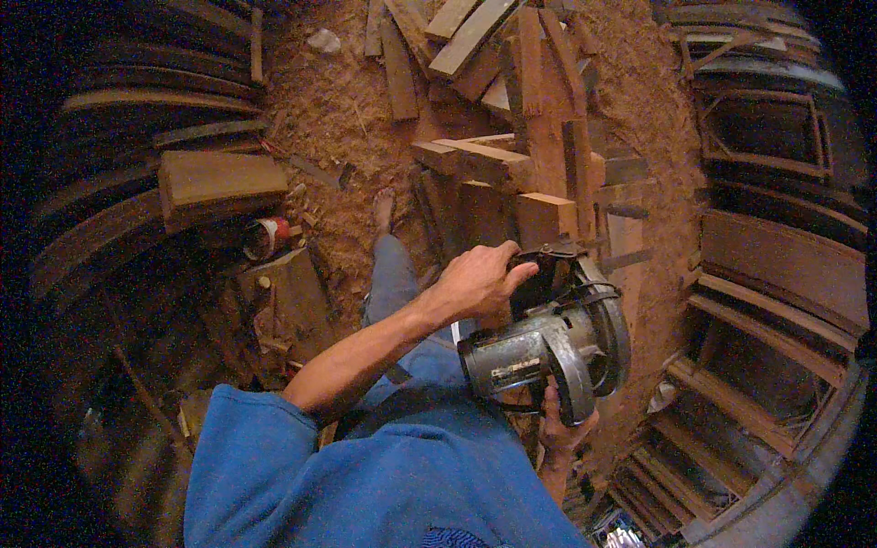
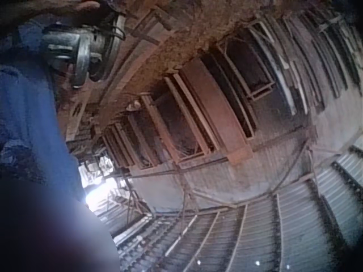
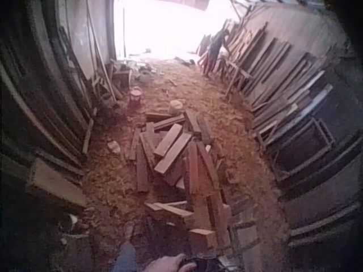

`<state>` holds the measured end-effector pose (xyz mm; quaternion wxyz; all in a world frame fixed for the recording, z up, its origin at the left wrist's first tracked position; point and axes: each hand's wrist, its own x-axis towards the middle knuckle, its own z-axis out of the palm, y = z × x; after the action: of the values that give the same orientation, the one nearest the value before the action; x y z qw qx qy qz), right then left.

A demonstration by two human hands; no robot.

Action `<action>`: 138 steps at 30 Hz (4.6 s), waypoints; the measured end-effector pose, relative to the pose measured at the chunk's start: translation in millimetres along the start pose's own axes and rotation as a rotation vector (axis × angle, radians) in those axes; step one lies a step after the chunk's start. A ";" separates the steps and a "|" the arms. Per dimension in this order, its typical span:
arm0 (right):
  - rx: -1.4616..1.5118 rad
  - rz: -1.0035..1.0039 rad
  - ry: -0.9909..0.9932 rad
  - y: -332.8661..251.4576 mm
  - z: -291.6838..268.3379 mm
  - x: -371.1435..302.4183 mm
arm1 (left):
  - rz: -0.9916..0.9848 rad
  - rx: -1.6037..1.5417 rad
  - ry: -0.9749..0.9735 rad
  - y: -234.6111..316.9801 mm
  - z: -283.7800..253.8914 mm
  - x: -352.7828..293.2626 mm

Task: The person uses a circular saw to cut a wooden plank that is clamped to a workbench. They position the saw, make a cut, then reposition the plank and repeat the cutting process several times.

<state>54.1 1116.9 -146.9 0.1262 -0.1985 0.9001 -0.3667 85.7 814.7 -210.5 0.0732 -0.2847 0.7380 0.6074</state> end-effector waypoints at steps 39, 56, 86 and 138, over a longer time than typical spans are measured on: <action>0.005 0.222 -0.029 21.5 -4.0 -15.7 | -0.034 -0.039 -0.037 -4.0 -9.5 -10.8; -0.054 -0.119 0.046 -11.2 2.9 -7.1 | -0.011 -0.052 -0.042 -8.4 -7.8 -11.9; -0.076 -0.096 0.135 -1.0 8.2 -23.8 | 0.013 -0.064 -0.032 -12.3 -0.8 -19.1; -0.296 -0.146 -0.068 14.7 -11.3 -31.8 | -0.006 -0.071 -0.052 -1.1 -24.6 -20.7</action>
<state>74.3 1147.6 -146.8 0.0988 -0.2920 0.9227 -0.2313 109.2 798.4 -195.9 0.0843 -0.2735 0.7129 0.6402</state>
